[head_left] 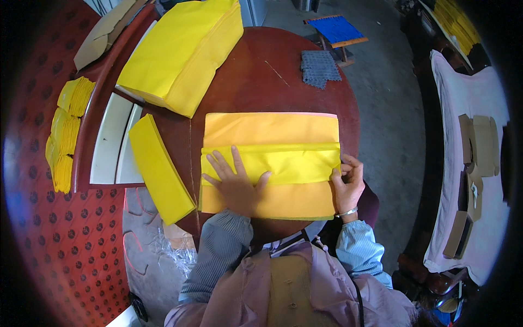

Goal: The person folds yellow paper sheets by hand on a table, aligning edges and pressing creases. They repeatedly fold, stack, and handle the sheets, occasionally picking up and placing down folded stacks.

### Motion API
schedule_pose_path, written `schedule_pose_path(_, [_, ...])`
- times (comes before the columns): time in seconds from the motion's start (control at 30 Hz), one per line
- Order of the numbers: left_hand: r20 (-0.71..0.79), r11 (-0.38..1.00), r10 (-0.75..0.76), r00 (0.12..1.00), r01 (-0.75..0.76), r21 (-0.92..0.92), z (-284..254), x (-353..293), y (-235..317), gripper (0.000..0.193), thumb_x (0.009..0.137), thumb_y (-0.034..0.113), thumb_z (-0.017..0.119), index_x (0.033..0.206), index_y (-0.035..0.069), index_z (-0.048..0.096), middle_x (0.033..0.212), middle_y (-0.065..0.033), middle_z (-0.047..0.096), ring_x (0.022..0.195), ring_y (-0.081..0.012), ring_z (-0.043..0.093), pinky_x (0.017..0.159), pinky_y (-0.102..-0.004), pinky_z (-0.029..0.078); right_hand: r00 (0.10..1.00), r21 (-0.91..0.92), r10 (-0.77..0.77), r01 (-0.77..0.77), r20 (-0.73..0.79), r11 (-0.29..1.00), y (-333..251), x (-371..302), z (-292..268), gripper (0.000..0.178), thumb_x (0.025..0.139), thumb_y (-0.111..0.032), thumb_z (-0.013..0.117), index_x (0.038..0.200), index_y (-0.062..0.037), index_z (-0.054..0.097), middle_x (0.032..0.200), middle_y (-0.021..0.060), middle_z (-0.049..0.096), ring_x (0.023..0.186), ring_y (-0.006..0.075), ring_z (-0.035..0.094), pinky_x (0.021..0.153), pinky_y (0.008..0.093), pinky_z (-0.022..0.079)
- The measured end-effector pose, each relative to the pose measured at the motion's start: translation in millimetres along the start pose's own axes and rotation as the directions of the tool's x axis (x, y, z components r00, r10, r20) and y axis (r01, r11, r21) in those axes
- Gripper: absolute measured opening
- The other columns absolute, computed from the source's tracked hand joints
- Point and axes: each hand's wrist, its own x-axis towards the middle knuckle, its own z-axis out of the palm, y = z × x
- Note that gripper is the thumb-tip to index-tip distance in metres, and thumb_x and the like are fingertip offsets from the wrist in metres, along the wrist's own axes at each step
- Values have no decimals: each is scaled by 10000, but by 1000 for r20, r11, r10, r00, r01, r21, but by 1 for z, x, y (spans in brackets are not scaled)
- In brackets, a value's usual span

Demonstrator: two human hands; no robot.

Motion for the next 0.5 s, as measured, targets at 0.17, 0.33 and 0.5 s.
schedule_pose_path(0.17, [-81, 1000, 4, 997, -3, 19, 10, 1, 3, 1165, 868, 778, 664, 1700, 52, 293, 1665, -439, 251, 1580, -610, 184, 1146, -865, 129, 904, -510, -421, 398, 76, 762, -54, -1, -10, 477, 806, -104, 813, 1265, -102, 685, 1224, 100, 683, 1126, 314, 587, 999, 485, 421])
schedule_pose_path(0.33, [25, 996, -45, 999, 43, 77, 13, 0, 4, 1198, 858, 783, 666, 1722, 74, 234, 1716, -415, 120, 1611, -595, 46, 1151, -869, 45, 652, -245, -509, 718, 562, 651, -81, -27, 83, 530, 1003, -226, 652, 1505, -78, 567, 1585, 122, 558, 1515, 303, 468, 1306, 547, 247])
schedule_pose_path(0.5, [-7, 996, -60, 998, 59, -70, 16, 1, 4, 1175, 901, 817, 607, 1742, 123, 168, 1747, -375, 25, 1624, -567, -33, 1160, -865, 0, 823, -650, -197, 547, 533, 528, -38, -17, 56, 722, 1078, -409, 570, 1686, -90, 346, 1782, 94, 282, 1662, 212, 210, 1346, 536, 96])
